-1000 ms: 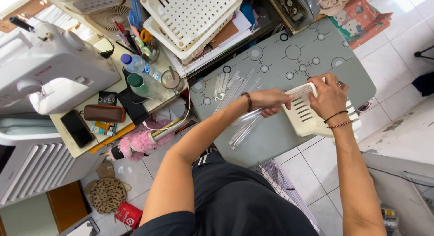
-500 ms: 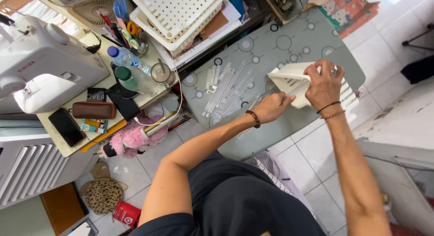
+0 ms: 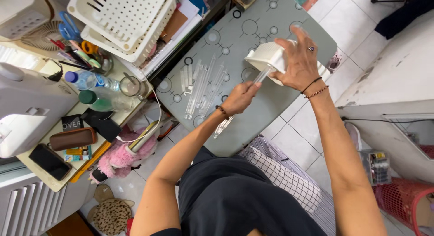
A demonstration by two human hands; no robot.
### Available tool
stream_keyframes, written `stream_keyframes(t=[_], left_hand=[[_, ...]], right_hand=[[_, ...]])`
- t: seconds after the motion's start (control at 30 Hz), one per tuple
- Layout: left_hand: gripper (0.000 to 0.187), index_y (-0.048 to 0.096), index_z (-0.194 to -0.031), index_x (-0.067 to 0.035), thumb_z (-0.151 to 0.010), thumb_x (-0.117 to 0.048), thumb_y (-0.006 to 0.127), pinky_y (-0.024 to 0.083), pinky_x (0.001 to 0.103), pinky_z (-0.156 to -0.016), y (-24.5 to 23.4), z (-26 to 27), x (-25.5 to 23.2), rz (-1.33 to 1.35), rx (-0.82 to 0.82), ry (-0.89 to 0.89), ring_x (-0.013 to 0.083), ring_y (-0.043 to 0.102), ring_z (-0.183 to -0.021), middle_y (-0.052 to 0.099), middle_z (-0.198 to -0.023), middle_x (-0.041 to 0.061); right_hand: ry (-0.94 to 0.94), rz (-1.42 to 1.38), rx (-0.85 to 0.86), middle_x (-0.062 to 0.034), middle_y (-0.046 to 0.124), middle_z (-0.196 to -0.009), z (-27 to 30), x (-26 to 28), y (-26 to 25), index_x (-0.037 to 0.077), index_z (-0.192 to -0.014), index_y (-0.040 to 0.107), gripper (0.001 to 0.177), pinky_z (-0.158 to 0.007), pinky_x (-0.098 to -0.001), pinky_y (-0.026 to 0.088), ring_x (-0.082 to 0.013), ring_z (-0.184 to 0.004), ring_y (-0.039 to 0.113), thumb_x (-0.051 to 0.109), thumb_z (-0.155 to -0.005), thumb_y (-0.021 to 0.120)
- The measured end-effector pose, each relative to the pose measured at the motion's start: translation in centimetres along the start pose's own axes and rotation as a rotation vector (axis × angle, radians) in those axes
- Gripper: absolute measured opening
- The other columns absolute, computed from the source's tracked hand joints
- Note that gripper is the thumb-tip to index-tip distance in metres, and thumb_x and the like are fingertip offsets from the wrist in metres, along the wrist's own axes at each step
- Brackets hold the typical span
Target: The person assembles clear plastic tubes by inserting them into a white plastic basket with slots. They repeatedly pick up tubes, align them, and place them into the basket, occasionally adjusting the basket's position on the table.
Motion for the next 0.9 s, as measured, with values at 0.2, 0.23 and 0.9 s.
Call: stream_keyframes(t=[0.2, 0.23, 0.9], left_hand=[[0.042, 0.048, -0.082, -0.010, -0.105, -0.046, 0.049, 0.029, 0.027, -0.031, 0.0, 1.0, 5.3, 0.223, 0.041, -0.084, 0.0068, 0.035, -0.037, 0.039, -0.053, -0.005], [0.042, 0.048, -0.082, -0.011, -0.105, -0.046, 0.048, 0.029, 0.027, -0.031, -0.6, 0.5, 5.9, 0.231, 0.037, -0.088, 0.0070, 0.036, -0.036, 0.040, -0.053, -0.005], [0.033, 0.058, -0.098, -0.003, -0.100, -0.036, 0.059, 0.045, 0.031, -0.039, -1.9, 1.5, 1.5, -0.282, -0.315, 0.104, 0.0128, 0.056, -0.043, 0.056, -0.055, 0.004]], right_hand=[[0.180, 0.227, 0.101, -0.0237, 0.045, -0.140, 1.6, -0.1, 2.9, 0.020, -0.146, 0.054, 0.099, -0.101, -0.0687, 0.029, -0.0448, -0.132, 0.041, 0.039, -0.057, 0.094], [0.182, 0.270, 0.075, -0.0207, 0.047, -0.140, 1.6, 0.4, 3.6, 0.022, -0.147, 0.055, 0.095, -0.105, -0.0665, 0.030, -0.0412, -0.131, 0.043, 0.034, -0.060, 0.091], [0.189, 0.180, 0.160, -0.0114, 0.052, -0.134, -1.7, -1.1, 6.4, 0.026, -0.137, 0.057, 0.080, -0.101, -0.0612, 0.034, -0.0342, -0.124, 0.050, 0.032, -0.065, 0.089]])
Point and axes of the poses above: each hand's wrist, its own z-axis away from the middle knuckle, its own y-axis out of the palm, x = y × z, the point moved 9 cm from there along -z, towards the middle knuckle
